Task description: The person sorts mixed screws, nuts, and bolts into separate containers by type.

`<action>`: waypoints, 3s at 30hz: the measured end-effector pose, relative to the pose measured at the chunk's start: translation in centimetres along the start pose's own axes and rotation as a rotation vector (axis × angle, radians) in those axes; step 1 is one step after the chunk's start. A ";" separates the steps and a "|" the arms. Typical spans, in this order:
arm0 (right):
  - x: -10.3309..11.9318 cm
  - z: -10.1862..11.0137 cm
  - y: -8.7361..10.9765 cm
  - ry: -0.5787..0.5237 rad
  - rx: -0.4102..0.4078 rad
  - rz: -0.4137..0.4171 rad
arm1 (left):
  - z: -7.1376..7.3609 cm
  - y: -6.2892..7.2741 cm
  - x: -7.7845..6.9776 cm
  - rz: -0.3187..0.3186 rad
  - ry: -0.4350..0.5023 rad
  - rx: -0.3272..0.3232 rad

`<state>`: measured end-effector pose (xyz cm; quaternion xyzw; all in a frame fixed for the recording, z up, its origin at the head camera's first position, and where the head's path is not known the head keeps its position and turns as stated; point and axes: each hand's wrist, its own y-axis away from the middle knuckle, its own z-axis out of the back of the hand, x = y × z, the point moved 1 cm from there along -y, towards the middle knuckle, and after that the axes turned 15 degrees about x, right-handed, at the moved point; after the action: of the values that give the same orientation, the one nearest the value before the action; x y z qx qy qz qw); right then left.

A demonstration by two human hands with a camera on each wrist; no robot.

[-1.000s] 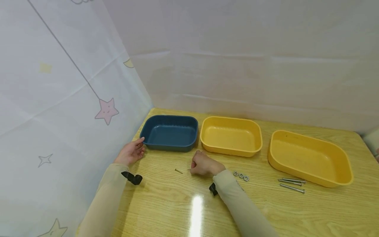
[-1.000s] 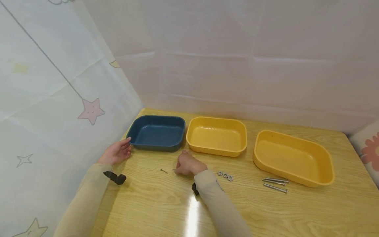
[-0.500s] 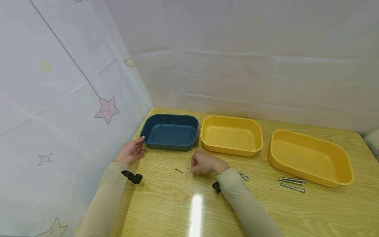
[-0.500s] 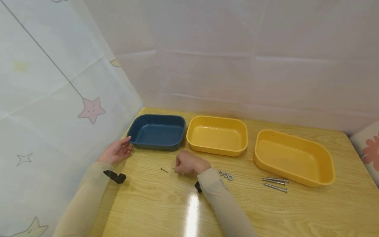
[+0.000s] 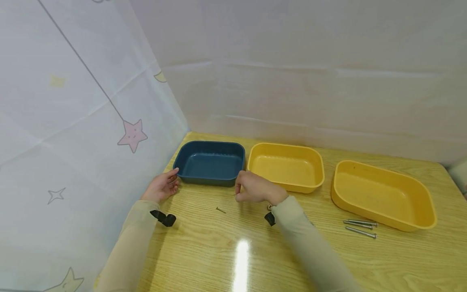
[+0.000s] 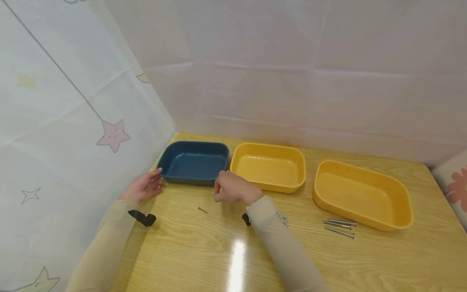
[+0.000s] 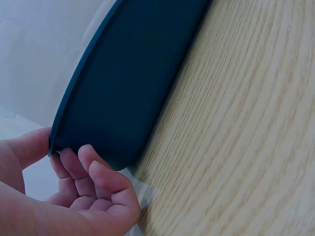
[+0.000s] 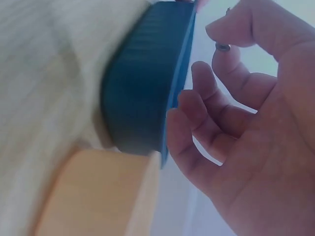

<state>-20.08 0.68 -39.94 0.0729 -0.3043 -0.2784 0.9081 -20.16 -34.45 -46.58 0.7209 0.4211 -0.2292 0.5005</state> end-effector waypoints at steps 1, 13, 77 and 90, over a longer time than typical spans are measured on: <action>0.1 0.4 0.1 0.009 -0.002 0.003 | 0.0 0.0 0.0 -0.001 -0.002 -0.004; 0.3 2.8 -0.1 0.013 -0.065 -0.006 | -0.4 0.4 0.0 -0.005 0.007 -0.018; -1.5 -1.5 -5.0 -0.262 -0.425 -0.243 | -0.2 -0.2 0.5 -0.013 -0.019 -0.005; -1.7 -1.3 -4.7 -0.296 -0.461 -0.219 | -0.3 -0.2 0.4 -0.012 -0.016 -0.009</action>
<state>-22.62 -2.39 -43.24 -0.1443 -0.3525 -0.4440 0.8110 -20.10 -34.02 -46.88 0.7141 0.4225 -0.2360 0.5058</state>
